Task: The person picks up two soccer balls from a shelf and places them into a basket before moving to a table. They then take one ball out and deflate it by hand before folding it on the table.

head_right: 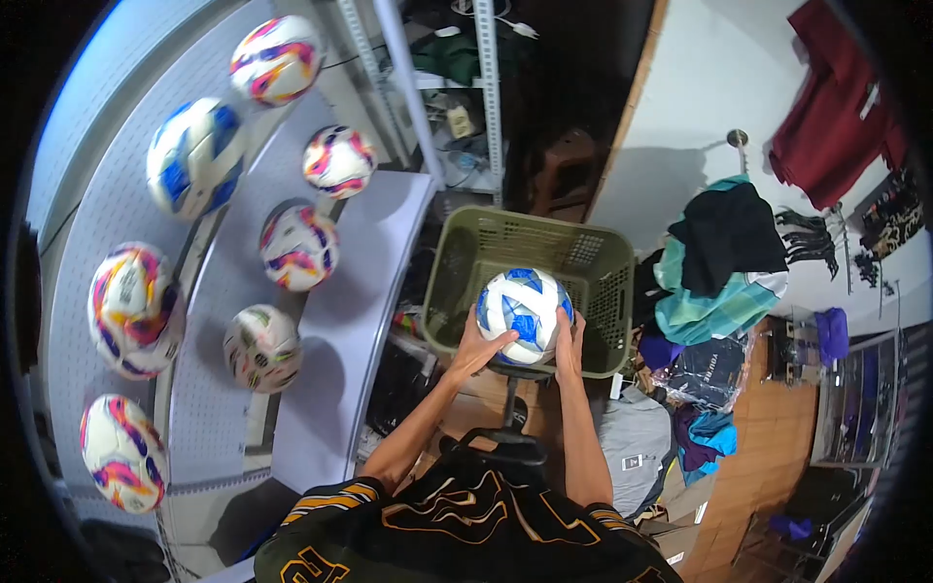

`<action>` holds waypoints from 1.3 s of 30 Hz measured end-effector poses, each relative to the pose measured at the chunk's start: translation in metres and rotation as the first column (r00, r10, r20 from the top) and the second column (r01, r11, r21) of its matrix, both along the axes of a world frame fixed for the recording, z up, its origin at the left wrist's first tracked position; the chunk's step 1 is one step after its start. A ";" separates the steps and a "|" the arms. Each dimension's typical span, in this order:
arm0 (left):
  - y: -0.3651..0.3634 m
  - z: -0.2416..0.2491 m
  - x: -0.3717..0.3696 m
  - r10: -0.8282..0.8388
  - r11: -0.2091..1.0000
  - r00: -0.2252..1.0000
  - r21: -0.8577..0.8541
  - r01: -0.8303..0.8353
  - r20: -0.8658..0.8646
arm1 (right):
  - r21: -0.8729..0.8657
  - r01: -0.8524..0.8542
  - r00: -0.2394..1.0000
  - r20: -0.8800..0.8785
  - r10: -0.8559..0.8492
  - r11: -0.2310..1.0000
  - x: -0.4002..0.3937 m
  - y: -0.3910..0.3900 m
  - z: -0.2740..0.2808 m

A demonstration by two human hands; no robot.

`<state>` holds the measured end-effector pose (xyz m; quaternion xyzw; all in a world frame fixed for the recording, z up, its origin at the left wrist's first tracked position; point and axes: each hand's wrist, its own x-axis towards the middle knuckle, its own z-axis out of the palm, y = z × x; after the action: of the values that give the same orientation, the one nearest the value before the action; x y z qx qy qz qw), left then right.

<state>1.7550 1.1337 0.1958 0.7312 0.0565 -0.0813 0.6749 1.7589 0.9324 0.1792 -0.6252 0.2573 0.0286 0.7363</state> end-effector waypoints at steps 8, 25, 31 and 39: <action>-0.094 -0.131 0.085 -0.075 0.997 0.939 -0.018 0.073 -0.334 | -0.019 0.026 0.980 -0.198 -0.029 0.999 0.064 -0.095 -0.116; -0.141 -0.217 0.094 -0.109 0.989 0.788 0.015 0.148 -0.606 | -0.501 -0.490 0.822 -0.539 0.186 0.714 0.075 -0.106 -0.250; -0.116 -0.239 0.060 -0.142 0.959 0.916 0.176 0.221 -0.375 | -0.588 -0.517 0.841 -0.484 0.243 0.622 0.068 -0.104 -0.245; 0.009 -0.045 -0.041 0.154 0.978 0.988 0.147 -0.149 -0.025 | -0.704 -0.407 0.879 -0.128 0.459 0.582 0.086 -0.006 -0.148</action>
<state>1.7137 1.1428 0.1510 0.7703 0.1301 -0.0387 0.6231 1.8453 0.9268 0.0309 -0.9040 0.0623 0.0840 0.4145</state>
